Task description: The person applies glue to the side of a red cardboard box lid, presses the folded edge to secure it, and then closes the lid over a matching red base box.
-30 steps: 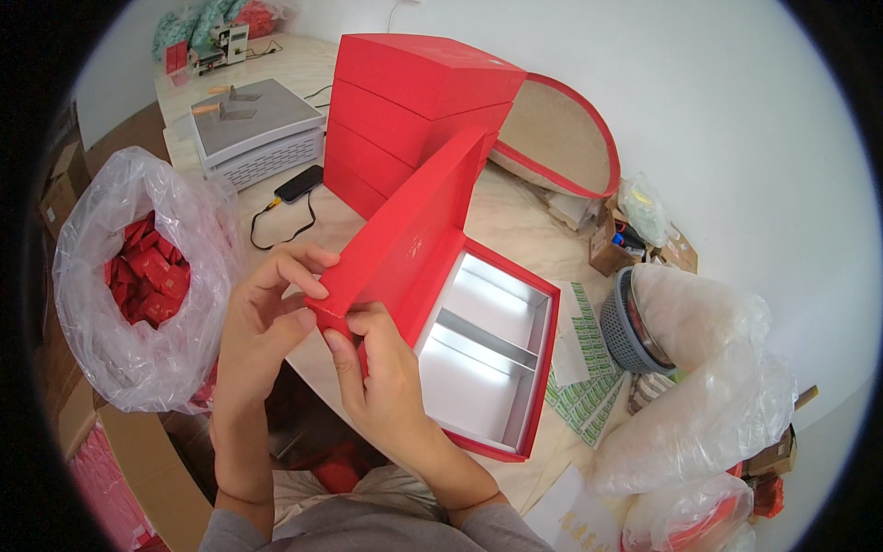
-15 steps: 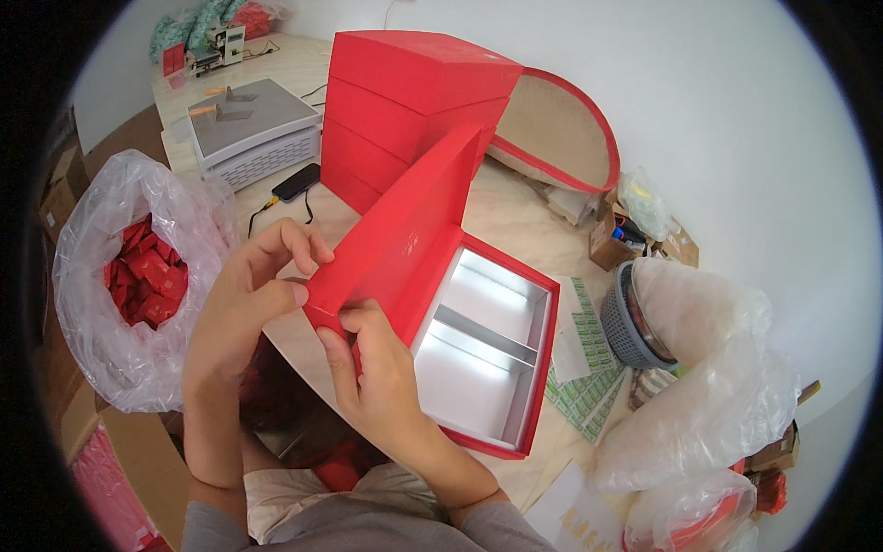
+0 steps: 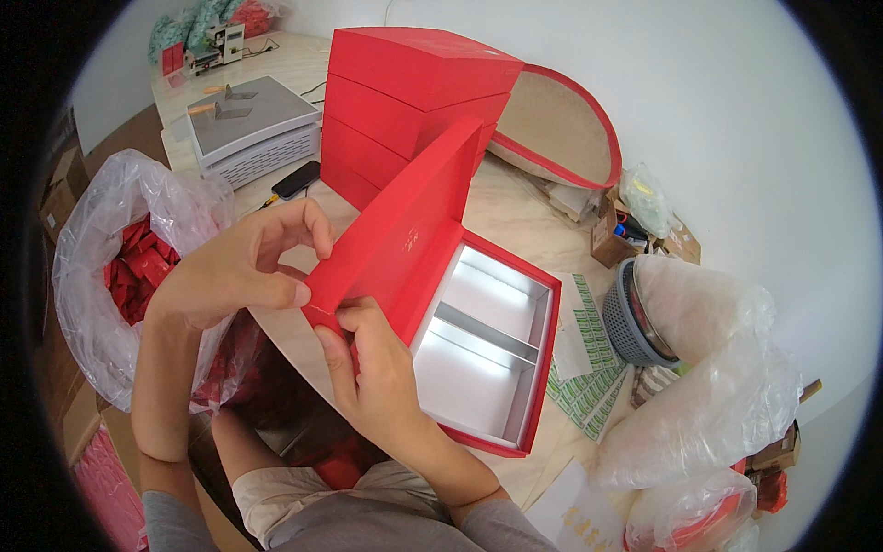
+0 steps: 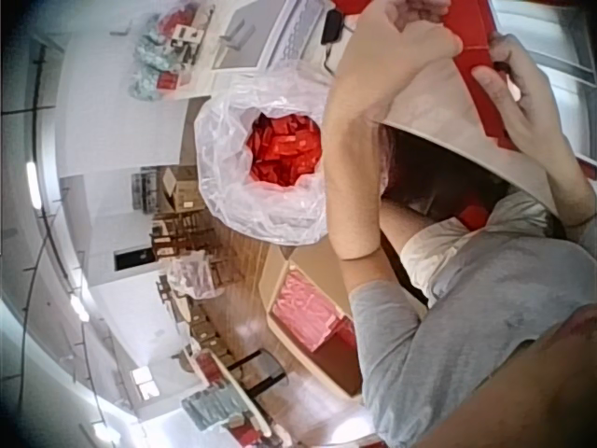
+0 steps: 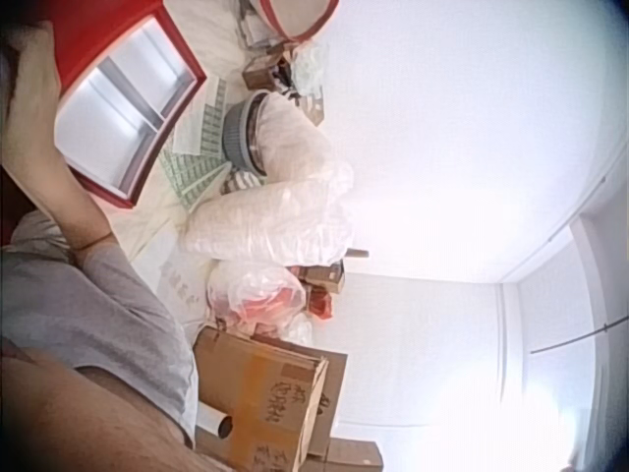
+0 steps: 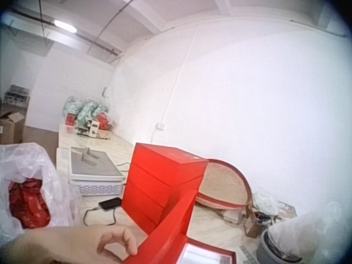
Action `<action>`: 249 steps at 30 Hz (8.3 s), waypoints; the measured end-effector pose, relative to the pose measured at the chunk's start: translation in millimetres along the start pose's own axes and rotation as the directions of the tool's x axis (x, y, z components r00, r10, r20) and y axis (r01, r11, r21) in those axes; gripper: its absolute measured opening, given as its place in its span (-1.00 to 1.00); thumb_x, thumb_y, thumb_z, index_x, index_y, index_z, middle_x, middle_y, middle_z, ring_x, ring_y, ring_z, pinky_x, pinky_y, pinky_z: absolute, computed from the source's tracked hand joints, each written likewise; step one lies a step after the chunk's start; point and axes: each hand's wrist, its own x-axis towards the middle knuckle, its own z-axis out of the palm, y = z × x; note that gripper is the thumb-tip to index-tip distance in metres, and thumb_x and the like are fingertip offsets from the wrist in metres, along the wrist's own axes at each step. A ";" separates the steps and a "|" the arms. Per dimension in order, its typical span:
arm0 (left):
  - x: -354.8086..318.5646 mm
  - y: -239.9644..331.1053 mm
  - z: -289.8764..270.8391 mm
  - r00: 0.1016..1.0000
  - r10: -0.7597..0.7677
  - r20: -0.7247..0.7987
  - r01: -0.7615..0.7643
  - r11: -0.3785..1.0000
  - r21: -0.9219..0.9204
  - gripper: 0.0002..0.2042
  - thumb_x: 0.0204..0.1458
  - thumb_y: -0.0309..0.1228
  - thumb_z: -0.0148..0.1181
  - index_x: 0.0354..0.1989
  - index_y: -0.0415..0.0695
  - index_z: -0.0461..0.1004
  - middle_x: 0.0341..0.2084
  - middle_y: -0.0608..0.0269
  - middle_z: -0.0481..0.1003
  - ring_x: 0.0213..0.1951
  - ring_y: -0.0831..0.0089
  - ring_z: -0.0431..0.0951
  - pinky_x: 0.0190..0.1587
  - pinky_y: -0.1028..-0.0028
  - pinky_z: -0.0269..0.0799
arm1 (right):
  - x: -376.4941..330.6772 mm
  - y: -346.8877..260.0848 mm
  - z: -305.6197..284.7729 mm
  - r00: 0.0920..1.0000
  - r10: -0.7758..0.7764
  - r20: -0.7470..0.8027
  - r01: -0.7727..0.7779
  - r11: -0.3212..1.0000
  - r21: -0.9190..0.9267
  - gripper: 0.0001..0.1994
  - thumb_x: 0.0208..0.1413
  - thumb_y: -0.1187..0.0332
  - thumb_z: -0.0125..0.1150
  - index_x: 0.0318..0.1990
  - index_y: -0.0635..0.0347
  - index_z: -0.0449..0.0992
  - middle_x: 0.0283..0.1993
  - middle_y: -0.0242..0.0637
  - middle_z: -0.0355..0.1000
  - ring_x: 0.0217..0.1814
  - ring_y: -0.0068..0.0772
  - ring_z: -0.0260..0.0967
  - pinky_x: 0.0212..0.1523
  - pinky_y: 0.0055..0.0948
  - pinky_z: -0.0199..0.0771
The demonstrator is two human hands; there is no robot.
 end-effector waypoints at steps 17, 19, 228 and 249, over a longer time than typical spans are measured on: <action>-1.6 -1.2 -4.1 0.999 -0.033 -0.010 0.033 0.999 -0.021 -0.61 -0.32 -0.54 0.25 -0.23 -0.11 0.32 -0.20 0.39 0.31 0.00 0.57 0.29 -0.09 0.54 0.37 | 1.6 -0.9 -0.2 1.000 -0.020 0.009 0.020 1.000 -0.009 -0.85 0.07 0.60 0.11 -0.28 0.35 0.25 -0.28 0.02 0.33 -0.37 -0.03 0.33 -0.35 -0.42 0.35; -1.0 -1.5 -2.9 0.999 -0.037 -0.016 0.037 0.999 -0.008 -0.61 -0.32 -0.54 0.25 -0.23 -0.11 0.32 -0.20 0.40 0.31 0.00 0.57 0.29 -0.09 0.54 0.36 | 1.4 -0.8 -1.1 1.000 -0.012 0.015 0.012 1.000 -0.004 -0.85 0.07 0.60 0.11 -0.28 0.35 0.25 -0.28 0.02 0.33 -0.37 -0.03 0.33 -0.35 -0.43 0.35; -14.7 -81.7 36.2 0.681 0.658 -0.321 -0.602 0.753 0.267 -0.77 0.01 -0.56 0.13 -0.12 -0.19 0.42 -0.05 0.12 0.34 0.02 0.36 0.36 0.11 0.38 0.25 | 1.2 0.4 4.7 0.999 -0.036 -0.022 0.036 0.999 -0.012 -0.86 0.08 0.58 0.11 -0.26 0.36 0.27 -0.29 -0.01 0.34 -0.38 -0.08 0.36 -0.40 -0.41 0.36; -12.4 -73.3 41.1 0.671 0.626 -0.398 -0.586 0.776 0.234 -0.86 -0.01 -0.57 0.07 -0.26 -0.21 0.44 -0.16 0.12 0.39 -0.07 0.40 0.39 0.05 0.40 0.26 | 2.2 -0.4 3.6 0.999 -0.038 -0.004 0.038 0.999 -0.011 -0.85 0.07 0.60 0.11 -0.25 0.35 0.27 -0.28 0.01 0.34 -0.35 -0.02 0.37 -0.37 -0.39 0.37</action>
